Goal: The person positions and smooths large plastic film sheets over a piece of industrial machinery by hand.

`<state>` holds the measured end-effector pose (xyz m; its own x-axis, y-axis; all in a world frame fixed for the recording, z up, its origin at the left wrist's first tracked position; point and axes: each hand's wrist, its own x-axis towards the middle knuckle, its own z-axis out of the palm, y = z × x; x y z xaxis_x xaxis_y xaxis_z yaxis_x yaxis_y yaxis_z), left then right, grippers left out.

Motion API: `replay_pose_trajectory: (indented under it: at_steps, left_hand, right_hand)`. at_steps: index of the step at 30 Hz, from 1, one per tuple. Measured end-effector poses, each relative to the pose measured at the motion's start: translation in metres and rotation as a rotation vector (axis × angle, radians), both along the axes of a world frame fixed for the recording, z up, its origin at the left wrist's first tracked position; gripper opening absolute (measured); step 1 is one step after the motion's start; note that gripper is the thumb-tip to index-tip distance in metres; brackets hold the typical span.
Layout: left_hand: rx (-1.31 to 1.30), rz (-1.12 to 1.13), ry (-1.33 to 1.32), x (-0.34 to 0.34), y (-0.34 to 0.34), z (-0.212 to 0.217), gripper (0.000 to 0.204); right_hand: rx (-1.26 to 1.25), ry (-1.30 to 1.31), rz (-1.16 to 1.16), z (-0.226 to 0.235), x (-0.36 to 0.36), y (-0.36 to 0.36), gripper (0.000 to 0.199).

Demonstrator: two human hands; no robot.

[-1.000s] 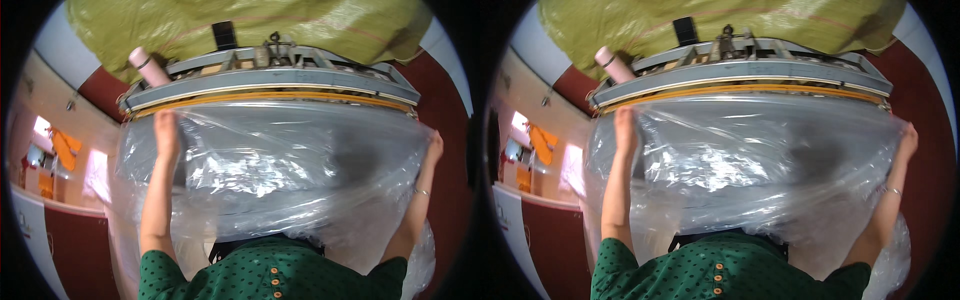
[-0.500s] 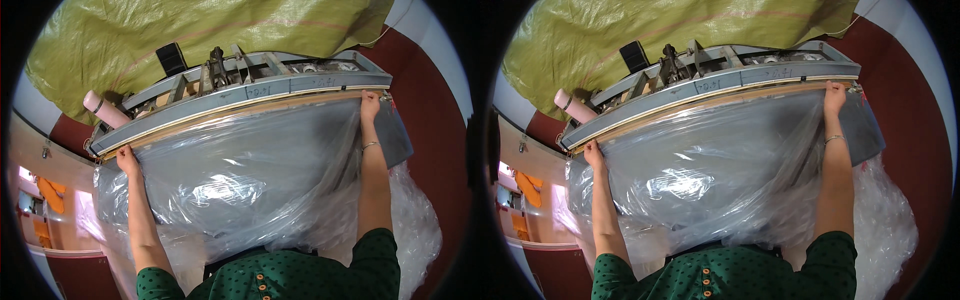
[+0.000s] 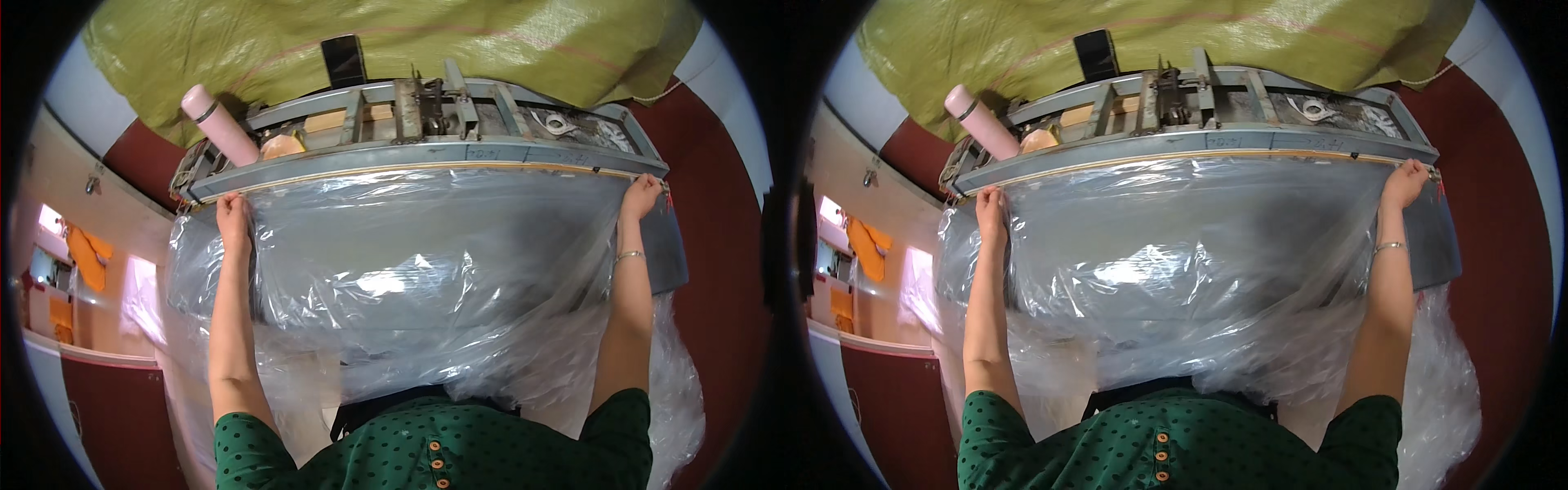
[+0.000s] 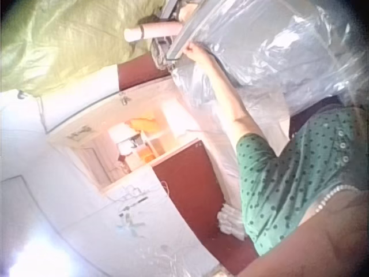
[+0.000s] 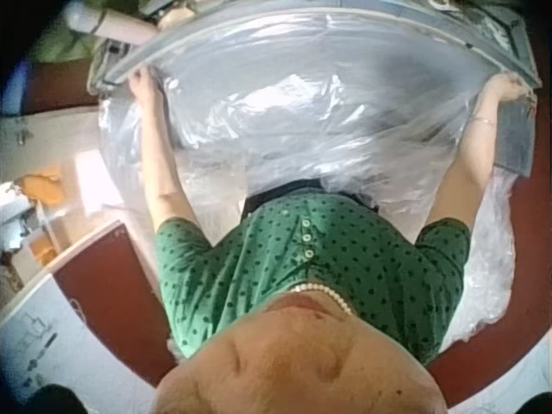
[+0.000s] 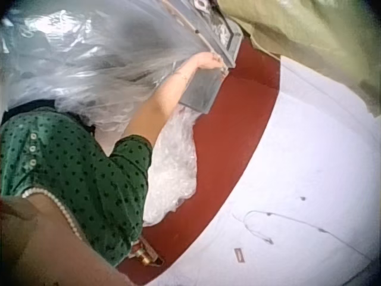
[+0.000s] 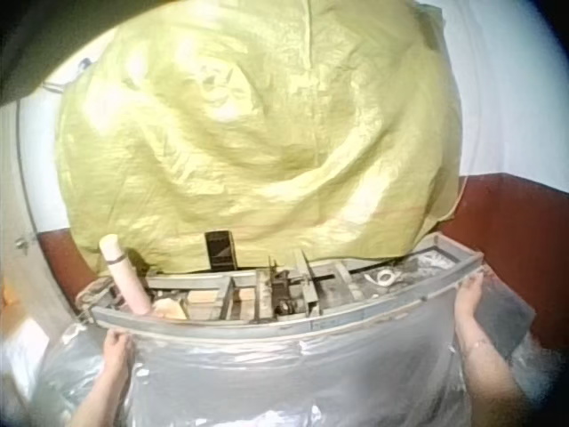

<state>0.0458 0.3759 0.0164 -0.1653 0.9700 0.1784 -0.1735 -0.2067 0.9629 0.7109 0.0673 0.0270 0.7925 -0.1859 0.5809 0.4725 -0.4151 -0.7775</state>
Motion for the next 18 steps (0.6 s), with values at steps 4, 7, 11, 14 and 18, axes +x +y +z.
replay_pose_trajectory:
  at_steps: [4, 7, 11, 14, 18]
  left_hand:
    - [0.193, -0.110, 0.258, -0.005, -0.067, 0.056, 0.008]
    - [0.401, 0.042, 0.176, -0.033, -0.101, 0.071, 0.009]
    - [0.248, 0.105, -0.099, -0.071, -0.108, 0.056, 0.014]
    - [0.195, 0.202, 1.071, -0.129, -0.092, 0.030, 0.035]
    - [0.457, -0.049, 1.586, -0.120, -0.124, 0.027, 0.057]
  right_hand:
    - [-0.157, -0.357, 0.551, 0.056, -0.142, 0.038, 0.018]
    - [-0.428, -0.668, 0.919, 0.069, -0.240, 0.063, 0.032]
    - [-0.492, -0.245, 1.334, 0.057, -0.285, 0.069, 0.022]
    - [-0.313, 0.197, 1.610, 0.041, -0.269, 0.052, 0.011]
    - [-0.357, 0.228, 0.989, 0.017, -0.155, -0.016, 0.011]
